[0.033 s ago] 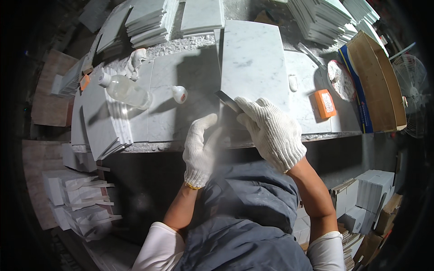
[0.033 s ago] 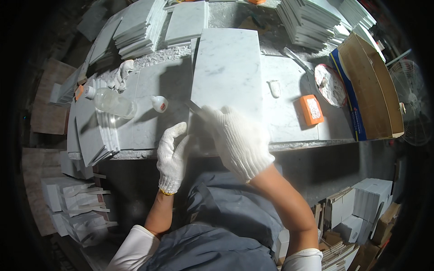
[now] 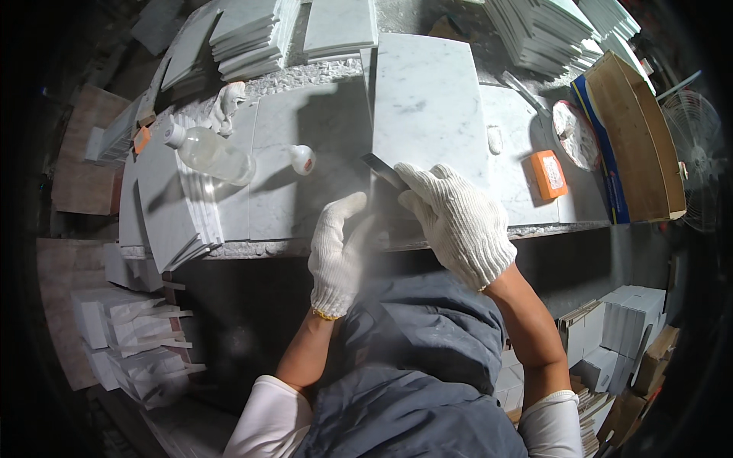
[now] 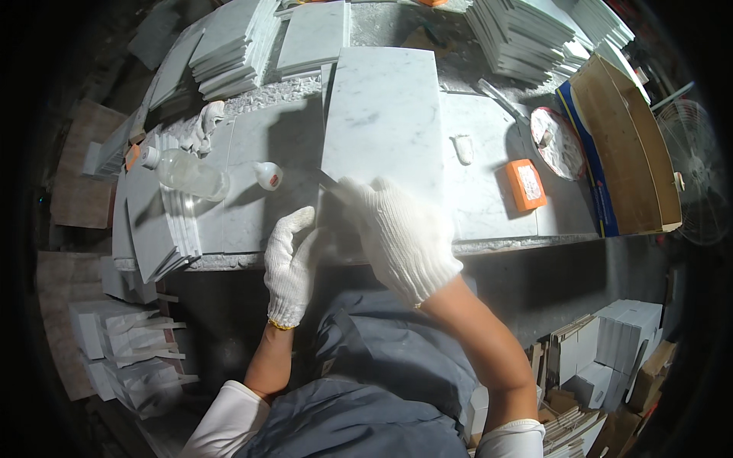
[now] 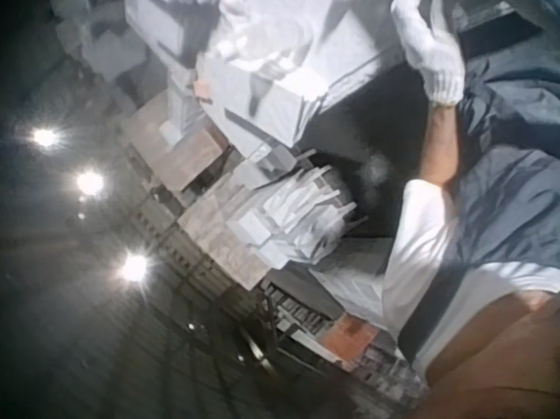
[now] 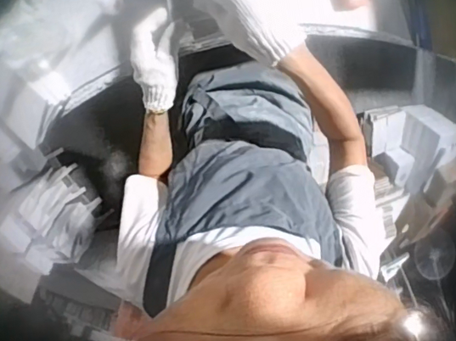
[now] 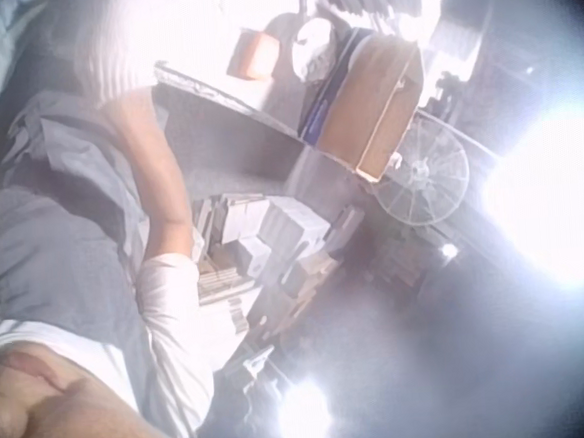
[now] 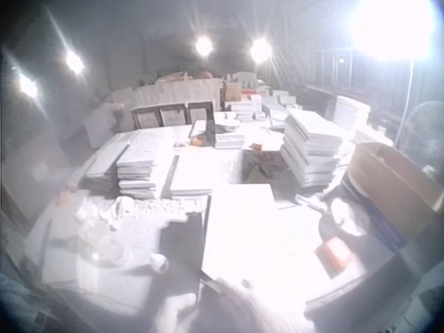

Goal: The person repeatedly wipes and scrapes the edges of white rectangular stone tiles on a workbench. They use a small metal scraper to remove residue from the tile edges and a cloth to wipe the surfaces. The tiles are handled one at a time and stacked after finishing.

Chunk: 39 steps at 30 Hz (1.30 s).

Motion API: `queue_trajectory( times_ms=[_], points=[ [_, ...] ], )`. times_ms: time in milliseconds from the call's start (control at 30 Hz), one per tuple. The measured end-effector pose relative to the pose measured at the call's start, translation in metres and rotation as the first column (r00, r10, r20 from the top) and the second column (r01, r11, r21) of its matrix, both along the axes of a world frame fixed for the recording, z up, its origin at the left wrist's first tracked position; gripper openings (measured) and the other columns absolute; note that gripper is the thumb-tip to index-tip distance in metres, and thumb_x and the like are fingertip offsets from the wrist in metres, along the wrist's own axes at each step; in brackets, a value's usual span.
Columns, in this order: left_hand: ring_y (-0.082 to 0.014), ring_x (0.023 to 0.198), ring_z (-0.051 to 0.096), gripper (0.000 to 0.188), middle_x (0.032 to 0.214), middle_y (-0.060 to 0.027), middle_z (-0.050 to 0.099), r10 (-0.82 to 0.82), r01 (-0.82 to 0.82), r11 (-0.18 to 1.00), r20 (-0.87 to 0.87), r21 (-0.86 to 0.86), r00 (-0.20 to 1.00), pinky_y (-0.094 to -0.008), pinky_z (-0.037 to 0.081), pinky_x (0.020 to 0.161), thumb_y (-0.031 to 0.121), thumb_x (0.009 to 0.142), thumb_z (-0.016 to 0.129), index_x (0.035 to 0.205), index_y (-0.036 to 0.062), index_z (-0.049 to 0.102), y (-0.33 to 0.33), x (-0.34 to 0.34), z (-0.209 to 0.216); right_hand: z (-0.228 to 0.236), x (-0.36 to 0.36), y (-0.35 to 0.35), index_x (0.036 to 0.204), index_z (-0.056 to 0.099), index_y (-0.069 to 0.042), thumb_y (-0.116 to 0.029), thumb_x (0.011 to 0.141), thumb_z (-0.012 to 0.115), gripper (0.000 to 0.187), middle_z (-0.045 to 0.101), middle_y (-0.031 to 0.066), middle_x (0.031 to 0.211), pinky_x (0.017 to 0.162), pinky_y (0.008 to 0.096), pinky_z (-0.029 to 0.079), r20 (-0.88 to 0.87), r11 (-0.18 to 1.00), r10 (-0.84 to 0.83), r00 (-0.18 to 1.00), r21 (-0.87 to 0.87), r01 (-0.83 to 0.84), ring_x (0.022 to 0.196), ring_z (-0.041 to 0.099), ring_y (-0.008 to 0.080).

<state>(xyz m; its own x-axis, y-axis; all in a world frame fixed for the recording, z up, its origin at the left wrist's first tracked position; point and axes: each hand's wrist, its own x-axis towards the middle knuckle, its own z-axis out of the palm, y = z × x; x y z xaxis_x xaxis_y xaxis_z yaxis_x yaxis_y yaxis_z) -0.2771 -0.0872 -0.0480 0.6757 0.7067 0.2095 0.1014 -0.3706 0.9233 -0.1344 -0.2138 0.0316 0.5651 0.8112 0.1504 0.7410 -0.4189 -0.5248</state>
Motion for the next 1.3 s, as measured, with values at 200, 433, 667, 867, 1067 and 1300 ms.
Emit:
queue_trajectory(
  times_ms=[200, 433, 667, 867, 1067, 1300],
  points=[
    [-0.0168, 0.098, 0.069, 0.030, 0.113, -0.0108, 0.069, -0.002, 0.005, 0.996, 0.031, -0.091, 1.000, -0.0304, 0.058, 0.082, 0.000, 0.095, 0.071, 0.124, -0.0026, 0.064, -0.003, 0.001, 0.004, -0.007, 0.004, 0.006, 0.129, 0.068, -0.010, -0.017, 0.096, 0.068, 0.034, 0.068, 0.0148, 0.091, 0.070, 0.0436, 0.053, 0.018, 0.999, 0.032, 0.999, 0.016, -0.032, 0.080, 0.067, 0.0362],
    [-0.0133, 0.086, 0.067, 0.027, 0.105, -0.0083, 0.069, -0.019, 0.020, 0.999, 0.027, -0.030, 0.999, -0.0289, 0.055, 0.079, 0.000, 0.096, 0.070, 0.123, -0.0016, 0.066, -0.001, 0.002, 0.005, -0.004, 0.004, 0.011, 0.135, 0.066, -0.012, -0.012, 0.096, 0.065, 0.039, 0.070, 0.0136, 0.091, 0.072, 0.0416, 0.055, 0.023, 0.999, 0.041, 0.999, -0.032, -0.040, 0.081, 0.070, 0.0332],
    [-0.0144, 0.096, 0.066, 0.024, 0.109, -0.0088, 0.072, -0.042, 0.045, 0.931, 0.015, -0.361, 0.999, -0.0312, 0.054, 0.087, 0.010, 0.100, 0.065, 0.121, -0.0025, 0.068, -0.002, 0.000, 0.006, -0.008, 0.005, 0.013, 0.136, 0.066, -0.012, -0.012, 0.098, 0.063, 0.038, 0.071, 0.0129, 0.093, 0.073, 0.0410, 0.056, 0.003, 0.997, 0.077, 0.997, -0.025, -0.077, 0.083, 0.071, 0.0322],
    [-0.0121, 0.088, 0.064, 0.026, 0.100, -0.0076, 0.072, -0.033, 0.036, 0.927, 0.015, -0.374, 0.999, -0.0297, 0.053, 0.081, 0.017, 0.101, 0.063, 0.115, -0.0039, 0.069, -0.006, 0.001, 0.007, -0.011, 0.009, 0.017, 0.139, 0.064, -0.014, -0.012, 0.099, 0.061, 0.040, 0.072, 0.0132, 0.094, 0.074, 0.0408, 0.057, -0.015, 0.998, 0.060, 0.998, 0.015, -0.060, 0.083, 0.071, 0.0325],
    [-0.0110, 0.080, 0.062, 0.025, 0.088, -0.0061, 0.071, 0.000, 0.003, 0.963, 0.011, -0.270, 1.000, -0.0288, 0.052, 0.074, 0.019, 0.100, 0.063, 0.107, -0.0037, 0.070, -0.008, 0.005, 0.004, -0.007, 0.008, 0.014, 0.142, 0.062, -0.015, -0.013, 0.098, 0.061, 0.044, 0.072, 0.0146, 0.096, 0.074, 0.0413, 0.057, 0.060, 0.992, 0.113, 0.992, -0.060, -0.110, 0.083, 0.070, 0.0327],
    [-0.0105, 0.077, 0.062, 0.023, 0.086, -0.0064, 0.070, -0.017, 0.018, 0.999, 0.024, -0.037, 1.000, -0.0284, 0.051, 0.072, 0.019, 0.099, 0.064, 0.104, -0.0031, 0.070, -0.009, 0.002, -0.006, -0.003, 0.003, 0.007, 0.142, 0.061, -0.016, -0.011, 0.096, 0.060, 0.046, 0.070, 0.0130, 0.100, 0.073, 0.0413, 0.057, 0.037, 0.969, 0.226, 0.974, -0.113, -0.220, 0.084, 0.071, 0.0315]
  ],
)
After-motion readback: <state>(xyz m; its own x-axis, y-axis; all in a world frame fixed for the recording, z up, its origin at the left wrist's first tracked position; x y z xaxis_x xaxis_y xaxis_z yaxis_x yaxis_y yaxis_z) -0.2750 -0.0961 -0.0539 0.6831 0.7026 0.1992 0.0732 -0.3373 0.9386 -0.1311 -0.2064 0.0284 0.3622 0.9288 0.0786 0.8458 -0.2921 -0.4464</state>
